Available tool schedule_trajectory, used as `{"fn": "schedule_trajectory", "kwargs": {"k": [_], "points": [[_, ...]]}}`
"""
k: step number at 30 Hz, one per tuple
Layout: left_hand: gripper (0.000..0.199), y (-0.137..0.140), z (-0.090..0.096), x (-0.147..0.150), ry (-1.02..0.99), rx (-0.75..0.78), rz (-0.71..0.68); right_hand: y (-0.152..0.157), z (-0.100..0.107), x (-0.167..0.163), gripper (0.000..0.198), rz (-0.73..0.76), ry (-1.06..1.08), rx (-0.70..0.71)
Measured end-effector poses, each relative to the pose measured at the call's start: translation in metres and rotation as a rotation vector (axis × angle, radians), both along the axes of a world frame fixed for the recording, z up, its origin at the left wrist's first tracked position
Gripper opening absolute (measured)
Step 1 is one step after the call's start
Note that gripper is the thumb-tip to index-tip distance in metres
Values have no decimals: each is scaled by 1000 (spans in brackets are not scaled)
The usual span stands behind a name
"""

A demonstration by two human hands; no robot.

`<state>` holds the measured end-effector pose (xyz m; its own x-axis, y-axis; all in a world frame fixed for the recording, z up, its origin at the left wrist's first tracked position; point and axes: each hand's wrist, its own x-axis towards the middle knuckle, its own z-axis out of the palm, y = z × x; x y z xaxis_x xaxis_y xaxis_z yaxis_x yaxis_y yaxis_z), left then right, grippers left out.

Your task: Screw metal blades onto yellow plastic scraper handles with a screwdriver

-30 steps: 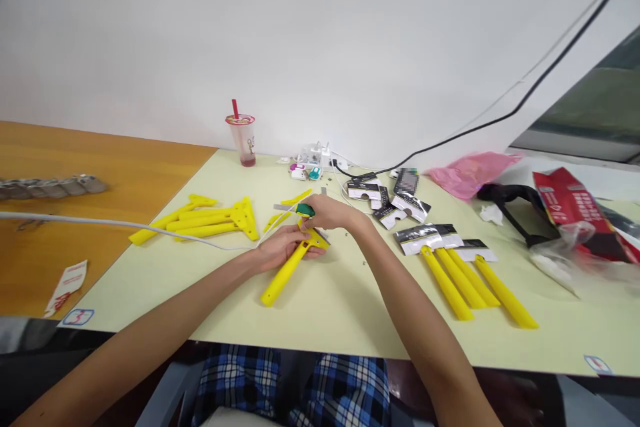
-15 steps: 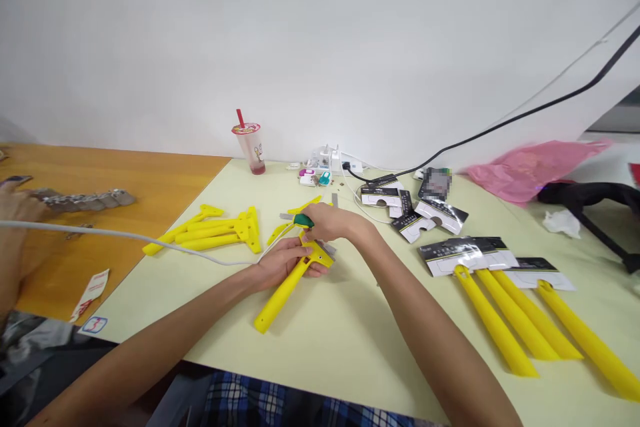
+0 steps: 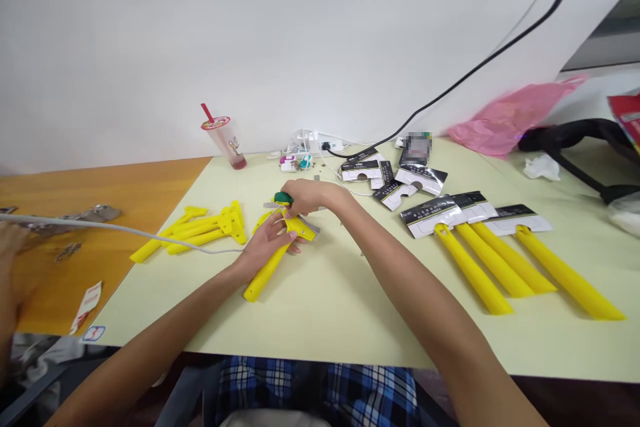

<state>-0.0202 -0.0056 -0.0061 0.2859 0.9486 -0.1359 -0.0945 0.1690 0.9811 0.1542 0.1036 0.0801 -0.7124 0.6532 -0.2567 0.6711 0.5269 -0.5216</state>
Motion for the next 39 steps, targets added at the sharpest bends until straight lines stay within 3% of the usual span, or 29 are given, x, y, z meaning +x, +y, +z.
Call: {"fn": "schedule_trajectory", "kwargs": {"k": [4, 10, 15, 19, 24, 28, 34, 39], "points": [[90, -10, 8, -3, 276, 263, 106, 9, -4, 8, 17, -15, 19, -25], [53, -16, 19, -6, 593, 488, 88, 12, -4, 12, 14, 3, 74, -34], [35, -6, -4, -14, 759, 876, 22, 12, -1, 13, 16, -4, 45, -52], [46, 0, -22, -21, 915, 1137, 4, 11, -1, 15, 19, 4, 41, -66], [57, -1, -22, -24, 1016, 1185, -33, 6, 6, 15, 17, 7, 15, -67], [55, -3, -16, -23, 1031, 1190, -33, 2, 11, 16, 24, 21, 28, -77], [49, -5, -14, -23, 1047, 1124, -39, 2, 11, 20, 13, 15, 111, -197], [52, -4, -16, -24, 1030, 1176, 4, 6, 10, 24, 20, 24, 149, -222]]}}
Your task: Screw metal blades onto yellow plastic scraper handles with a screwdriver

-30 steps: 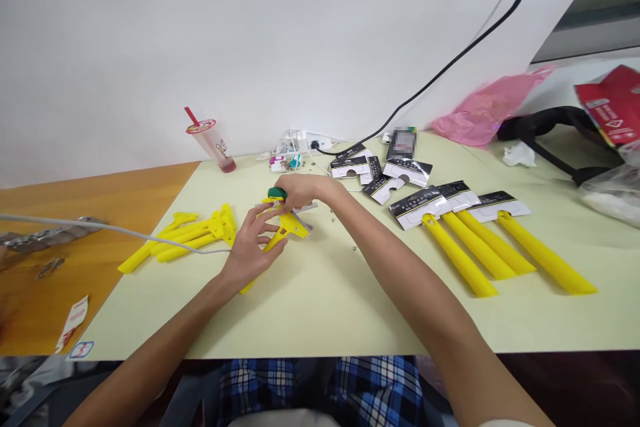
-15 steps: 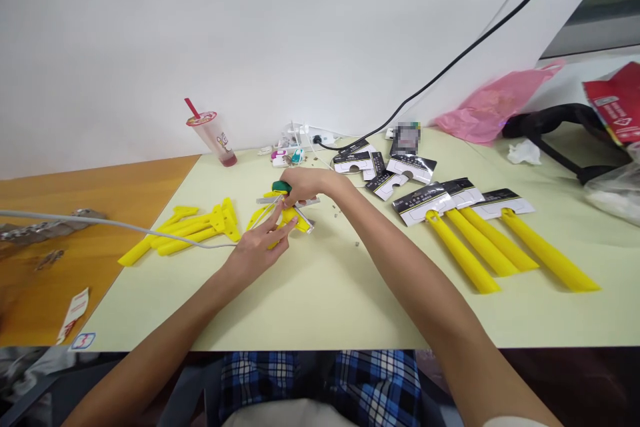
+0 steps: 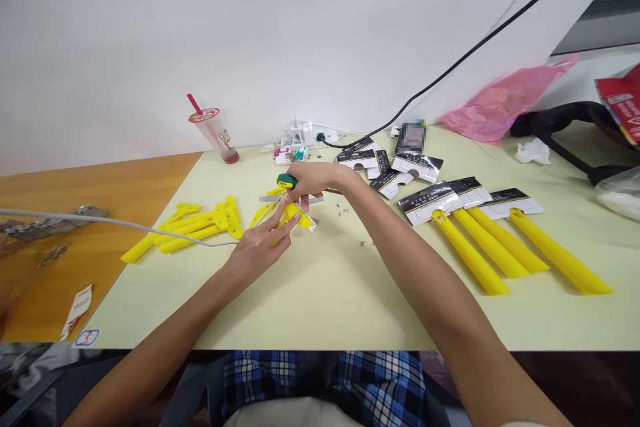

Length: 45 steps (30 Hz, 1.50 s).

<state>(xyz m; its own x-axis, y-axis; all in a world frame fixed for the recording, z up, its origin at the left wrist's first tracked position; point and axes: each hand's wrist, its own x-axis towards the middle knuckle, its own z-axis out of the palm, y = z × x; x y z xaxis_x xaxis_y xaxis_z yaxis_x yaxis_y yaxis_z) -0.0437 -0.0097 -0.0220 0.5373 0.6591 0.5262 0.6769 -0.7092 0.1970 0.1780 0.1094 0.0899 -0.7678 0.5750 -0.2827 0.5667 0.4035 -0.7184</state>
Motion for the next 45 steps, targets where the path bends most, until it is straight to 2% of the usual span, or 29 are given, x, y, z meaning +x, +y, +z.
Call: {"fn": "schedule_trajectory", "kwargs": {"k": [7, 12, 16, 19, 23, 27, 32, 36, 41, 45], "points": [[55, 1, -2, 1, -11, 124, -42, -2, 9, 9, 21, -74, 6, 28], [56, -3, 5, 5, -91, 62, -49, -4, 23, 21, 19, -142, -18, 128], [48, -9, 13, 9, -239, -125, -23, -13, 40, 30, 22, -194, -33, 242], [43, -12, 17, 14, -422, -422, 8, -20, 50, 33, 23, -210, -61, 312], [42, -13, 26, 21, -814, -856, -14, -25, 53, 33, 24, -186, -55, 308], [49, -9, 35, 25, -1041, -1110, -42, -26, 48, 29, 24, -139, -56, 282], [47, -2, 33, 22, -1151, -1205, -62, -28, 37, 18, 22, -84, -129, 199], [45, -1, 31, 21, -1123, -1226, -53, -28, 32, 13, 27, -19, -107, 181], [46, -3, 32, 20, -1056, -1249, -57, -29, 33, 13, 31, -24, -126, 175], [45, -5, 34, 23, -1090, -1245, -24, -29, 33, 13, 32, -26, -144, 170]]}}
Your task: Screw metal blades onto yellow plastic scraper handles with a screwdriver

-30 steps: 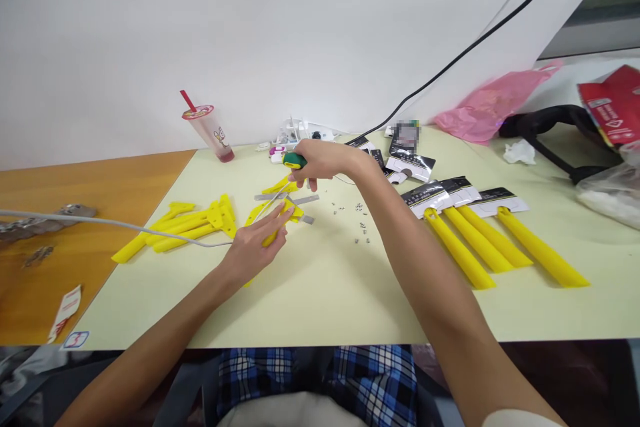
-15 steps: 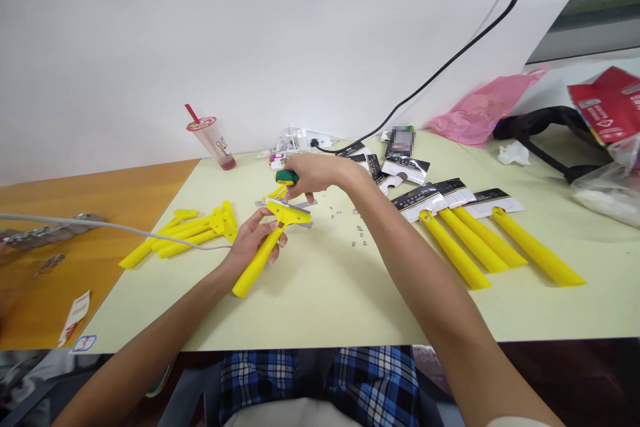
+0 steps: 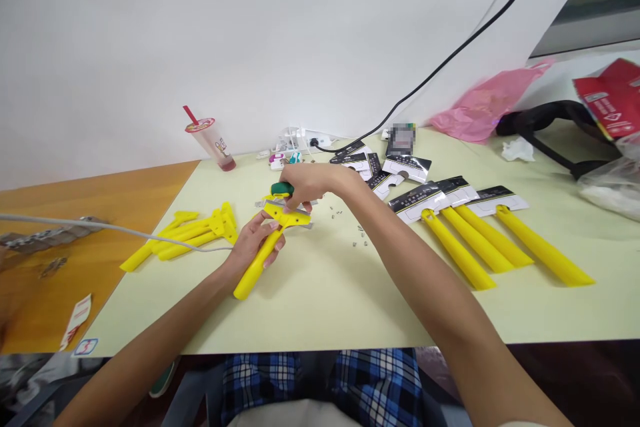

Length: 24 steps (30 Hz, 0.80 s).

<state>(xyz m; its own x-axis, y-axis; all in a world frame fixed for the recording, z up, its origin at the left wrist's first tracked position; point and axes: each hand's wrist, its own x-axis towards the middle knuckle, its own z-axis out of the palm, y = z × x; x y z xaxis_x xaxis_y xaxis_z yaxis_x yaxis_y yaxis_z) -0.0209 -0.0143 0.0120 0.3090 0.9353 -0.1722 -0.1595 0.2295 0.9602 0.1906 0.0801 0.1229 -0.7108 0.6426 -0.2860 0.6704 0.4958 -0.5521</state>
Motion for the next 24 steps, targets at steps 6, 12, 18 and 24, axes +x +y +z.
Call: {"fn": "schedule_trajectory", "kwargs": {"k": [6, 12, 18, 24], "points": [[44, 0, 1, 0, -33, -7, -13, 0, 3, 5, 30, 0, 168, 83], [45, 4, -7, 1, -102, -45, -20, -5, 1, -3, 28, 41, 251, 115], [44, 6, -13, 1, -138, -67, -50, -4, -6, -13, 21, 25, 139, 102], [45, 12, -17, -3, -195, -132, -55, 0, -7, -15, 17, 9, 78, 181]]}}
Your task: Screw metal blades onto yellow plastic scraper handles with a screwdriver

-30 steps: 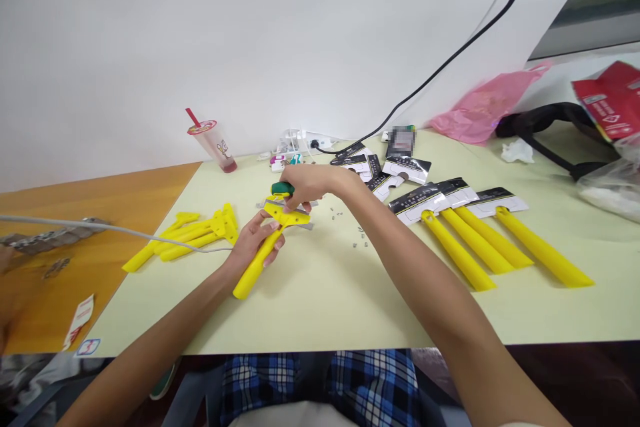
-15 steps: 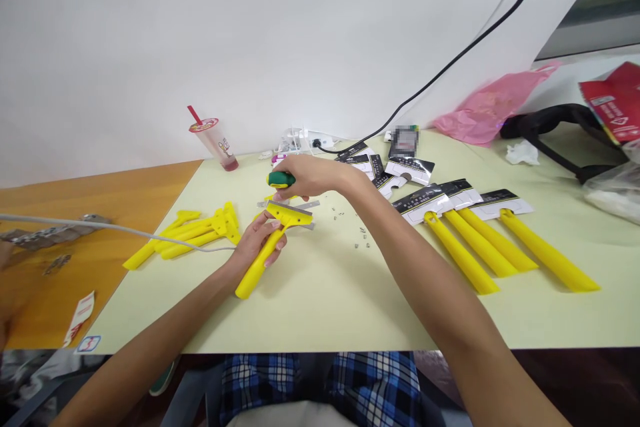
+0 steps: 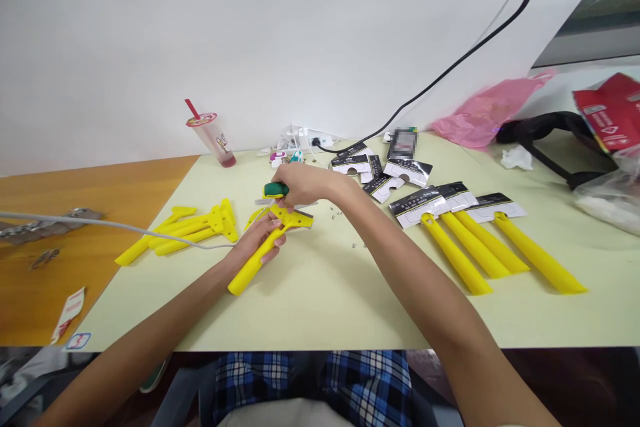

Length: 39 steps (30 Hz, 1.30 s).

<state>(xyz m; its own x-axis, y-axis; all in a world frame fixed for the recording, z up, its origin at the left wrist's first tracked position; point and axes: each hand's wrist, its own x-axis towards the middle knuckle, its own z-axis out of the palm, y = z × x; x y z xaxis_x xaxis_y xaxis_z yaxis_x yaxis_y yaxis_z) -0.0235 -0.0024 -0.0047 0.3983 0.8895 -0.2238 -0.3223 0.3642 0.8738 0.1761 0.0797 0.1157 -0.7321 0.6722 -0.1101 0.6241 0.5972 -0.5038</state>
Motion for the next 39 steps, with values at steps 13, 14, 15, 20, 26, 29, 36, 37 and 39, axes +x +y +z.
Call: {"fn": "schedule_trajectory", "kwargs": {"k": [13, 14, 15, 20, 26, 29, 36, 37, 39], "points": [[41, 0, -1, 0, 36, -36, 0, -3, 1, 2, 21, -54, 7, -38], [41, 0, -1, 0, 35, -40, 4, -3, 1, 2, 21, -45, 9, -9], [41, 0, -1, 0, 33, -45, 5, -3, 1, 1, 22, -31, 8, 8], [43, 1, -2, -1, 17, -65, -30, -3, -1, -2, 14, 11, 2, -80], [45, 1, -3, -2, -18, -65, -39, 2, -12, -8, 24, 16, -69, 21], [45, 2, -3, -2, -12, -73, -30, 3, -16, -10, 29, 27, -81, 74], [47, 2, -1, -1, -35, -82, -38, 9, -25, -9, 28, 84, 34, -33], [47, 2, -1, -1, -41, -81, -36, 10, -27, -9, 28, 87, 53, -44], [47, 3, -1, -1, -53, -76, -34, 13, -29, -8, 31, 97, 96, -83]]}}
